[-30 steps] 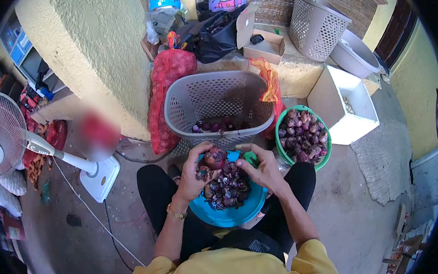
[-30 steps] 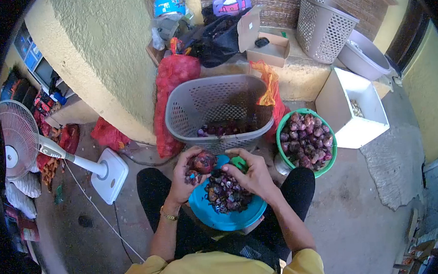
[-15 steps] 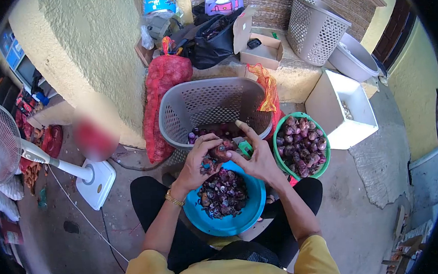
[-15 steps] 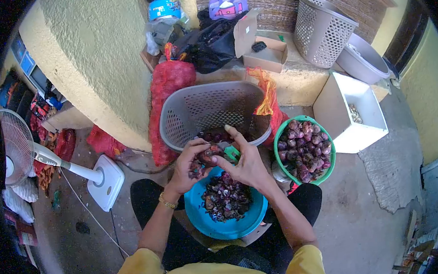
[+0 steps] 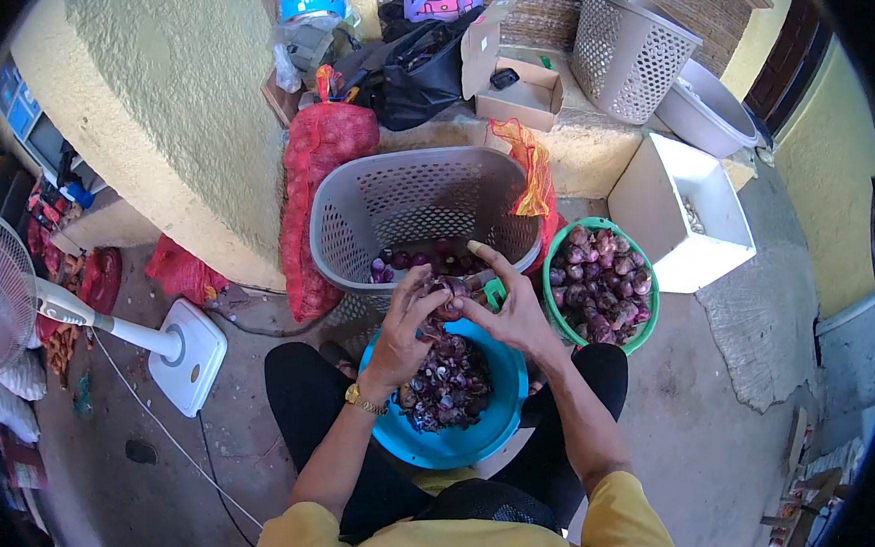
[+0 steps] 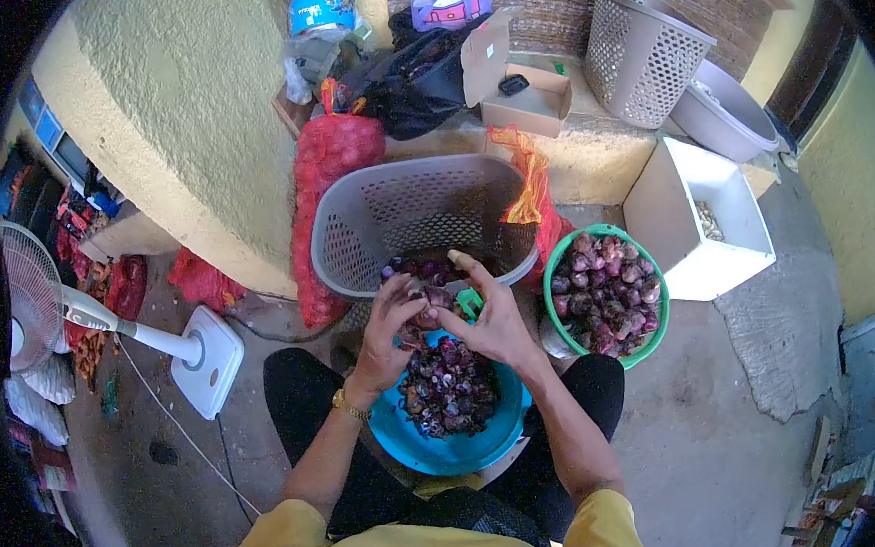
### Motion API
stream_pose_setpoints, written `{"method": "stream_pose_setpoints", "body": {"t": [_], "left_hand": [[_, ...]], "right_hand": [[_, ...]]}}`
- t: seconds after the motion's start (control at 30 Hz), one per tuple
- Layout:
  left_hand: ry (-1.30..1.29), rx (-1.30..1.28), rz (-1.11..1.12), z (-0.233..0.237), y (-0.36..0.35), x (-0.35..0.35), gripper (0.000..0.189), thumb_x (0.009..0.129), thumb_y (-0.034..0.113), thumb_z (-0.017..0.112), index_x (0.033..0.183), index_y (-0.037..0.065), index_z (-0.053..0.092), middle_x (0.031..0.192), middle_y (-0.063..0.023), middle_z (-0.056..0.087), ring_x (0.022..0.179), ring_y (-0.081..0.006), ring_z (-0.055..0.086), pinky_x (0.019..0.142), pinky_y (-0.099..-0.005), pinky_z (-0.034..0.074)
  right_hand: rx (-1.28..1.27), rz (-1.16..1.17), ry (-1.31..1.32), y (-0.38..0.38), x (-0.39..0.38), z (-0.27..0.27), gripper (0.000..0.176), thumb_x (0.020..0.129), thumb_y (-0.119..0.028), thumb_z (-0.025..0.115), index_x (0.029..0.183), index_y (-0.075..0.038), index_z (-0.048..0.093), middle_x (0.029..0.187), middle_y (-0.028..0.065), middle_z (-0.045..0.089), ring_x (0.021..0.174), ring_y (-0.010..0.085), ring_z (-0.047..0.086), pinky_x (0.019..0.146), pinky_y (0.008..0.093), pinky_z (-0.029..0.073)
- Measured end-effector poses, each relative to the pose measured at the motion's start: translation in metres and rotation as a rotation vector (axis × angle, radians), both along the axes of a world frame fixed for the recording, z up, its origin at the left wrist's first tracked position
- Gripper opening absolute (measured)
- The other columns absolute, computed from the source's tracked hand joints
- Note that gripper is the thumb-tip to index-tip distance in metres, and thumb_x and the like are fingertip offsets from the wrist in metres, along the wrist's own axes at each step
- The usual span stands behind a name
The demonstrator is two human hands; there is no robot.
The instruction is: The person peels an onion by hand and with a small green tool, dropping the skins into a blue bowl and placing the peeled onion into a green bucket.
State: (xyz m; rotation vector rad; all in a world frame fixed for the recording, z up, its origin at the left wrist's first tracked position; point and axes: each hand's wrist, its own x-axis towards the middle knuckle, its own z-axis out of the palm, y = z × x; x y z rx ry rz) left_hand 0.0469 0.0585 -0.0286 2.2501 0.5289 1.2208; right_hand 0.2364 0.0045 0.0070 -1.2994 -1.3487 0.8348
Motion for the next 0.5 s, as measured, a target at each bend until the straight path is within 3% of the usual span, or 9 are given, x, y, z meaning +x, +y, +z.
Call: {"method": "stream_pose_setpoints", "body": {"t": [0.2,0.23,0.27,0.37,0.5], "left_hand": [[0.050,-0.290,-0.135,-0.008,0.004,-0.002,0.080,0.069,-0.009,0.072,0.141,0.012,0.045,0.146,-0.0152,0.042,0.135,-0.0320,0.044,0.100,-0.0389,0.049],[-0.095,-0.527,-0.230,0.001,-0.004,0.001,0.082,0.072,-0.007,0.073,0.144,0.011,0.040,0.146,-0.0139,0.041,0.134,-0.0292,0.044,0.101,-0.0380,0.049],[-0.243,-0.762,-0.324,0.007,-0.008,0.003,0.085,0.074,-0.005,0.075,0.147,0.011,0.035,0.147,-0.0125,0.041,0.134,-0.0263,0.044,0.101,-0.0371,0.048],[-0.457,-0.938,-0.463,-0.001,-0.005,0.006,0.088,0.078,-0.001,0.076,0.150,0.009,0.026,0.144,-0.0098,0.043,0.129,-0.0216,0.047,0.098,-0.0351,0.049],[-0.467,-0.949,-0.356,-0.001,-0.002,0.007,0.083,0.078,0.002,0.079,0.147,0.007,0.034,0.139,-0.0094,0.047,0.122,-0.0200,0.052,0.098,-0.0336,0.050]], "right_hand": [[-0.183,-0.013,0.261,0.002,0.002,-0.002,0.071,0.084,-0.014,0.076,0.145,-0.001,0.041,0.107,0.0090,0.065,0.096,0.0138,0.061,0.084,0.0299,0.051],[-0.259,-0.023,0.368,0.000,0.002,0.004,0.070,0.086,-0.014,0.076,0.145,-0.001,0.041,0.107,0.0086,0.065,0.096,0.0137,0.061,0.085,0.0303,0.051],[-0.258,-0.024,0.366,0.000,0.004,0.003,0.070,0.086,-0.014,0.076,0.145,-0.001,0.041,0.107,0.0086,0.065,0.096,0.0137,0.061,0.085,0.0303,0.051],[-0.223,-0.014,0.319,0.001,0.006,-0.006,0.069,0.087,-0.013,0.075,0.146,-0.002,0.040,0.108,0.0088,0.066,0.097,0.0135,0.061,0.087,0.0294,0.050],[-0.073,0.039,0.199,0.003,0.000,-0.019,0.073,0.085,-0.013,0.077,0.146,-0.001,0.040,0.109,0.0087,0.066,0.098,0.0133,0.061,0.088,0.0284,0.050]]}}
